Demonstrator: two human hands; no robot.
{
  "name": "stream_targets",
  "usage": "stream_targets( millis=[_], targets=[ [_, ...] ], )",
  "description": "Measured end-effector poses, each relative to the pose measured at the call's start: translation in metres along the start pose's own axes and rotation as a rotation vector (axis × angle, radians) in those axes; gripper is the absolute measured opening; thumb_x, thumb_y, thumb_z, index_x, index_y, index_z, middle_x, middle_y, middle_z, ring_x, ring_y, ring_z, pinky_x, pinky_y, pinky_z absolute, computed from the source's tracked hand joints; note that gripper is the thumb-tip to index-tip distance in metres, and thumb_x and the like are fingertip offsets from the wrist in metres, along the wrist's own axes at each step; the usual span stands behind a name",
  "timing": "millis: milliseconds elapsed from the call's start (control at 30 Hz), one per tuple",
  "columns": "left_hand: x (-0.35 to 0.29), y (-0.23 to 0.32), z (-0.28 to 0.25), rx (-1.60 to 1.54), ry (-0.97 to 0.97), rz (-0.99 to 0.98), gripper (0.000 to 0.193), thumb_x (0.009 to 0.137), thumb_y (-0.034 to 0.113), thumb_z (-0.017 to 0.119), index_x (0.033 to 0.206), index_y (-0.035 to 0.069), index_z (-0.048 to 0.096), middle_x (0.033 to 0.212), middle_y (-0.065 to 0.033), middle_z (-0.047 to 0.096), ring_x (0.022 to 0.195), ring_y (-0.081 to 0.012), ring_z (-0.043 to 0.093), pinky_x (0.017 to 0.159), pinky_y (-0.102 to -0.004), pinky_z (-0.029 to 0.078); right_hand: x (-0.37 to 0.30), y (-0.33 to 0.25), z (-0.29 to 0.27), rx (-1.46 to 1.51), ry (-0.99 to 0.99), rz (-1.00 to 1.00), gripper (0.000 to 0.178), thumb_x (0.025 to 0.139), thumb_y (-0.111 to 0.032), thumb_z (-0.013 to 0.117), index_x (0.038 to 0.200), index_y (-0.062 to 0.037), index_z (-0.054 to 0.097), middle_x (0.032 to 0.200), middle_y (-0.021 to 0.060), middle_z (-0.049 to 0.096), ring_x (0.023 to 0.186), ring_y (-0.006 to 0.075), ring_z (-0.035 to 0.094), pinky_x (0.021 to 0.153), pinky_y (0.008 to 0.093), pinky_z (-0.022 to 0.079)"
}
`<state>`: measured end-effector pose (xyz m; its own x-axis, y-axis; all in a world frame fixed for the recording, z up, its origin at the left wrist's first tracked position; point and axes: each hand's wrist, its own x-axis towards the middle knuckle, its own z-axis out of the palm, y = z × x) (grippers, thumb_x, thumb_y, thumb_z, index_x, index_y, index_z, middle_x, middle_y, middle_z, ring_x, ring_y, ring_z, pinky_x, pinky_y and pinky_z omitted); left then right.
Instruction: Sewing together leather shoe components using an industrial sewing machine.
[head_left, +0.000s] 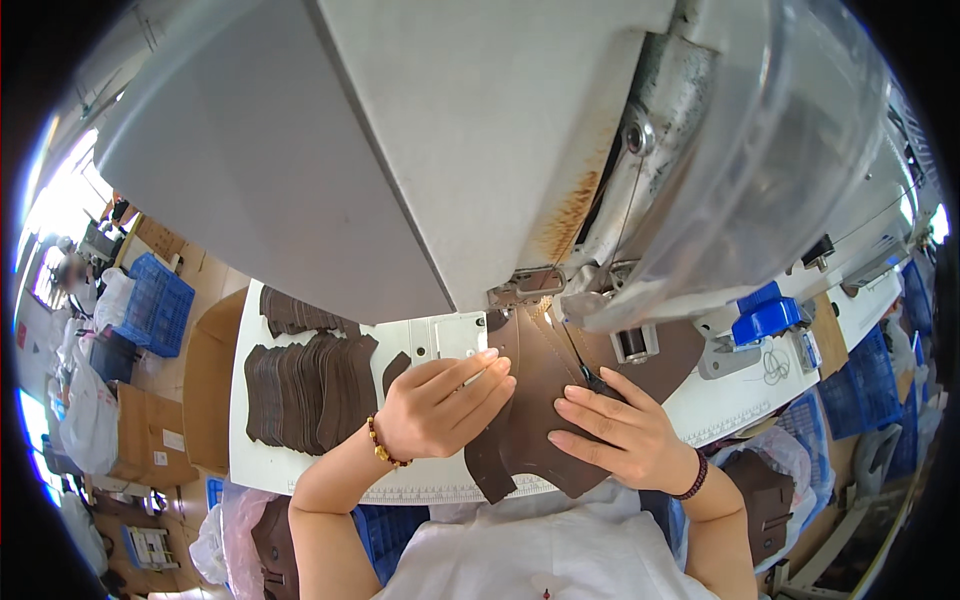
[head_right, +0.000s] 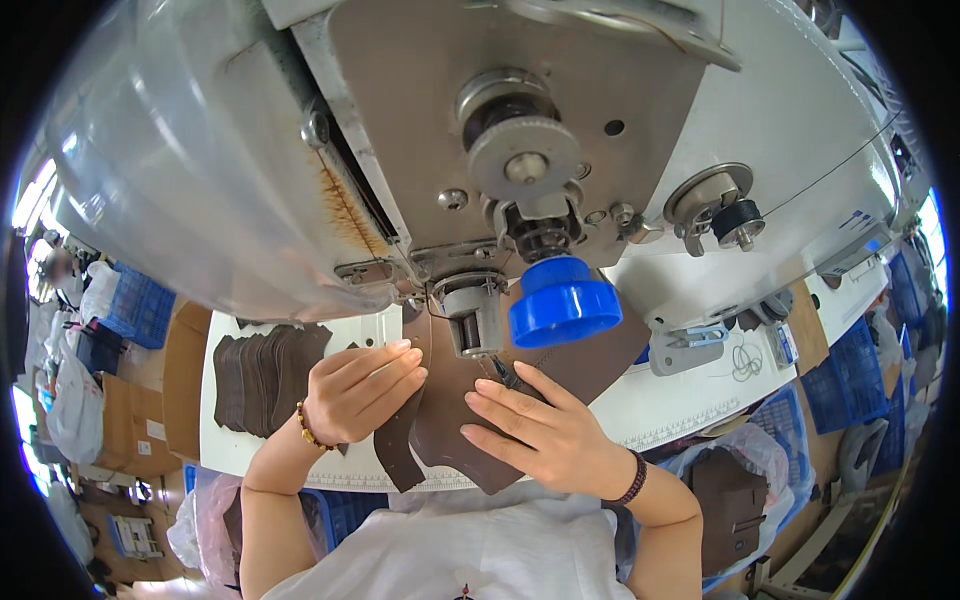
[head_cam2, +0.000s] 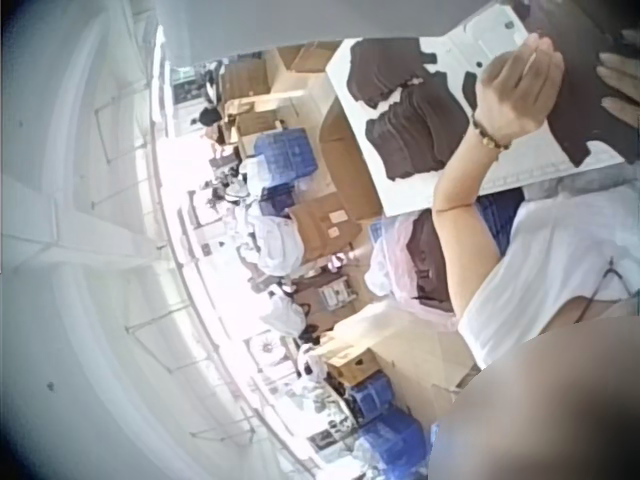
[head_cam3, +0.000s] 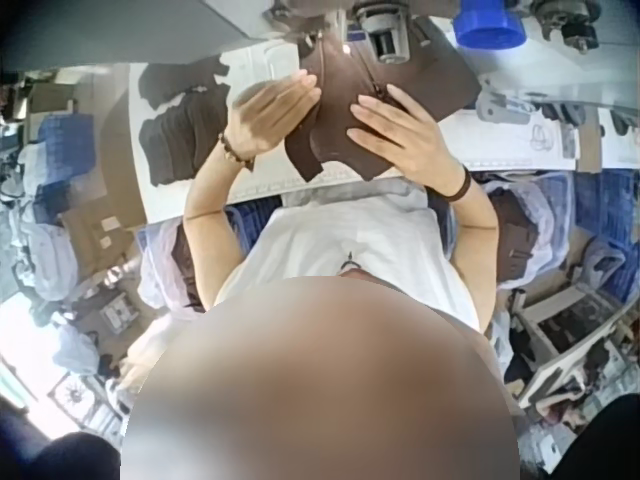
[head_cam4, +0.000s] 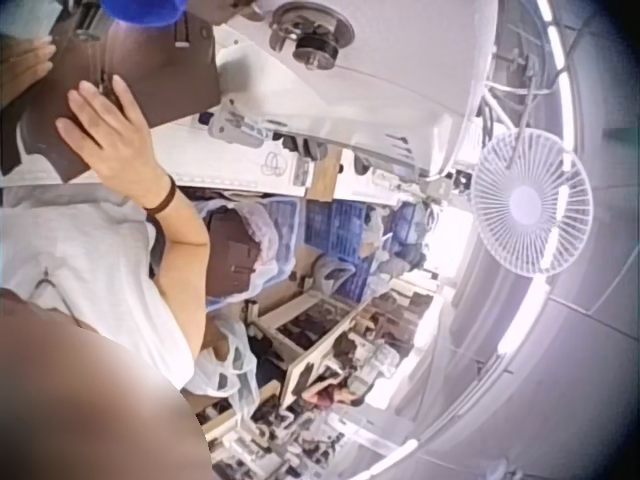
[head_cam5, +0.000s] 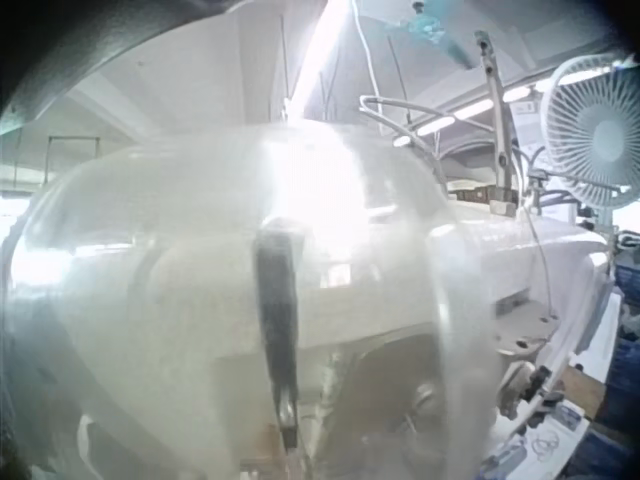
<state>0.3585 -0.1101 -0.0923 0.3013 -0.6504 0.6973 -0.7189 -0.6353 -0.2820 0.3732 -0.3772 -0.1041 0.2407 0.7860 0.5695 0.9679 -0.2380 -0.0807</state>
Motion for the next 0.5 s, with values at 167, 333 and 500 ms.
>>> stream_targets(
  millis=[167,333,500],
  targets=[
    [0.002,0.002,-0.001,0.010,-0.030,-0.007,0.014,0.073,0.003,0.068,0.087,0.003,0.070,0.094,-0.0063,0.069,0.092,-0.0192,0.068,0.068,-0.0251,0.056,0.000,0.007,-0.004,0.029,-0.023,-0.004,0.028,0.081,-0.013,0.057,0.106,-0.0135,0.070,0.118,0.0079,0.065,0.116,0.0242,0.060,0.104,0.0488,0.041],
    [0.006,-0.003,0.004,0.037,-0.010,-0.016,0.016,0.073,0.003,0.069,0.089,0.003,0.069,0.094,-0.0058,0.069,0.092,-0.0186,0.068,0.069,-0.0254,0.056,0.006,0.020,-0.006,0.017,-0.005,-0.047,0.030,0.078,-0.015,0.057,0.105,-0.0093,0.068,0.119,0.0103,0.064,0.114,0.0245,0.060,0.094,0.0431,0.046],
    [0.009,-0.009,0.006,0.038,-0.016,-0.039,0.016,0.073,0.003,0.069,0.089,0.003,0.069,0.093,-0.0059,0.069,0.092,-0.0193,0.068,0.068,-0.0254,0.056,0.010,0.029,-0.006,0.050,0.002,-0.004,0.035,0.074,-0.010,0.058,0.106,-0.0136,0.070,0.121,0.0078,0.065,0.112,0.0213,0.063,0.078,0.0331,0.048]
  ],
)
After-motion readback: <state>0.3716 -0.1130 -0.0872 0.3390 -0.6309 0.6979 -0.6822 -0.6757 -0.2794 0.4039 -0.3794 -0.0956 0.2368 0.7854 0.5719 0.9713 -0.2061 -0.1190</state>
